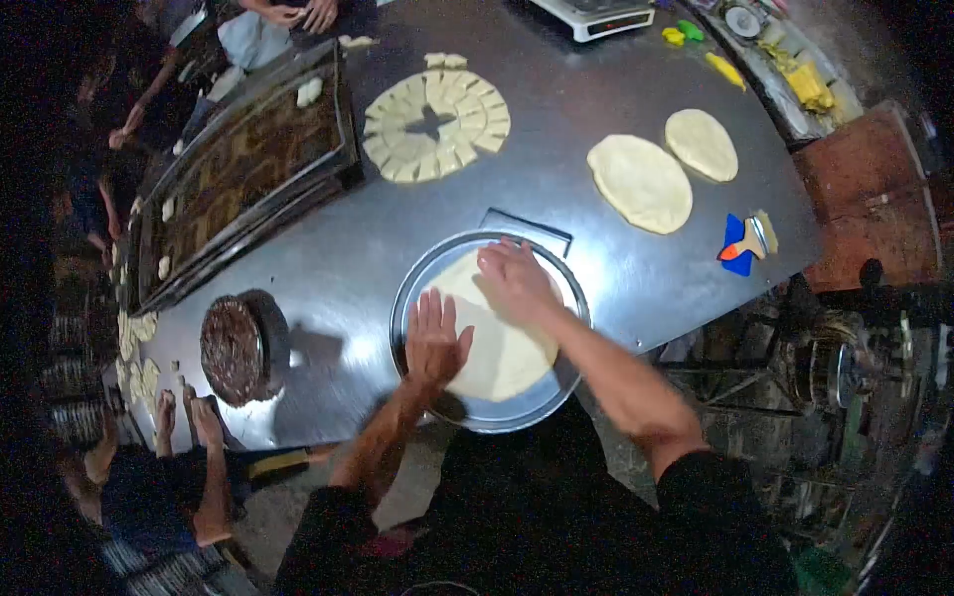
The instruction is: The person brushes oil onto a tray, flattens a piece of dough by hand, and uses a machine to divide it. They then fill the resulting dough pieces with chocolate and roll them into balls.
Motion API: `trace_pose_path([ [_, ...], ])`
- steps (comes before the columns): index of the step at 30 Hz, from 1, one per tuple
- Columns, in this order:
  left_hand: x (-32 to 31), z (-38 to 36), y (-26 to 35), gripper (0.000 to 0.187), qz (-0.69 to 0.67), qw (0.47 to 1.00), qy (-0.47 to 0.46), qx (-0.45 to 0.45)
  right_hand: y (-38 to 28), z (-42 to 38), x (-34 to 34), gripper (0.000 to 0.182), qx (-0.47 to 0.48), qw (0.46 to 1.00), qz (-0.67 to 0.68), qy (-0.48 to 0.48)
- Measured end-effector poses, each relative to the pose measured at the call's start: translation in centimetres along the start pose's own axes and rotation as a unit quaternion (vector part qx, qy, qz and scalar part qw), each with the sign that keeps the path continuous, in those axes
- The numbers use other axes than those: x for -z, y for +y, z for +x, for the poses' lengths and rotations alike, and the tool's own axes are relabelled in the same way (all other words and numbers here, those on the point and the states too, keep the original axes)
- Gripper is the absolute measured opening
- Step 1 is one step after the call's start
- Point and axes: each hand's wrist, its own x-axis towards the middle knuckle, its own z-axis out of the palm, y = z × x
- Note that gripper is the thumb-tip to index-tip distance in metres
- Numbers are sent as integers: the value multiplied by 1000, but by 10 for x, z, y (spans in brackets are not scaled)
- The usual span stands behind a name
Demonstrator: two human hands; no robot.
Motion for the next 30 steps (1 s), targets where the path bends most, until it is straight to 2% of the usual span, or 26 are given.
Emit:
trace_pose_path([
  [2, -7, 28, 2, 64, -3, 987, 104, -126, -29, -15, -22, 57, -64, 983, -2, 172],
  [3, -18, 37, -5, 63, 48, 983, 36, -173, -26, -30, -49, 63, -69, 976, -58, 200],
  [4, -10, 36, -5, 65, -44, 991, 7, -128, -8, -44, -52, 66, -43, 980, -125, 152],
  [7, -9, -2, 5, 70, -29, 996, -5, -82, 15, -44, -27, 66, 35, 990, -118, 63],
  [8, -7, -16, 13, 71, -29, 999, -17, -22, 18, -34, -16, 63, 78, 989, -112, 49],
  [9, -3, -10, 16, 71, -25, 999, -4, 35, 21, -23, -8, 55, 51, 999, 2, -8],
  [10, 5, -15, 18, 68, -23, 998, -37, 51, 16, -19, 13, 54, 16, 987, 150, -61],
  [12, 9, 6, 24, 64, -2, 999, 20, -43, -24, -28, 3, 55, -88, 970, 187, 132],
  [13, -8, 27, 21, 65, -11, 981, 117, -152, -27, -31, -17, 58, -69, 985, 42, 155],
  [14, -9, 24, 17, 65, -10, 981, 112, -156, -14, -42, -35, 58, -73, 984, 47, 155],
  [16, -8, 35, 11, 70, -49, 982, 75, -168, 23, -57, -37, 66, 0, 983, -144, 114],
  [17, -19, 30, 12, 72, -23, 988, 68, -139, 36, -55, -30, 67, 26, 985, -153, 80],
  [18, -17, 8, 18, 72, -27, 988, 45, -144, 39, -48, -18, 59, 58, 982, -171, 52],
  [20, -9, 9, 32, 71, -23, 997, 56, -44, 52, -28, 2, 55, 75, 997, 20, -8],
  [21, -13, 5, 28, 72, -7, 999, 16, -41, 48, -24, 18, 51, -10, 973, 227, -34],
  [22, -13, 14, 29, 72, 8, 999, -23, -41, 44, -17, 18, 51, 2, 974, 224, -22],
  [23, -20, 31, 29, 71, -4, 995, 14, -96, 37, -18, 12, 53, 13, 998, 67, 16],
  [24, -26, 45, 27, 71, -17, 987, 45, -150, 30, -23, 0, 54, 19, 995, -89, 52],
  [25, -21, 51, 29, 68, -14, 992, 54, -115, 32, -34, -6, 59, 30, 987, -122, 103],
  [26, -20, 58, 24, 68, -13, 991, 58, -117, 37, -30, -7, 59, 30, 986, -125, 106],
  [28, -25, 65, 3, 60, -11, 990, 14, -137, 29, -24, 10, 65, -5, 991, -134, 19],
  [29, -20, 73, -21, 50, -207, 972, -13, -105, 14, -14, 27, 69, -54, 984, -159, -65],
  [30, -6, 80, -36, 50, -202, 974, -10, -106, 16, -7, 15, 69, -51, 984, -158, -60],
])
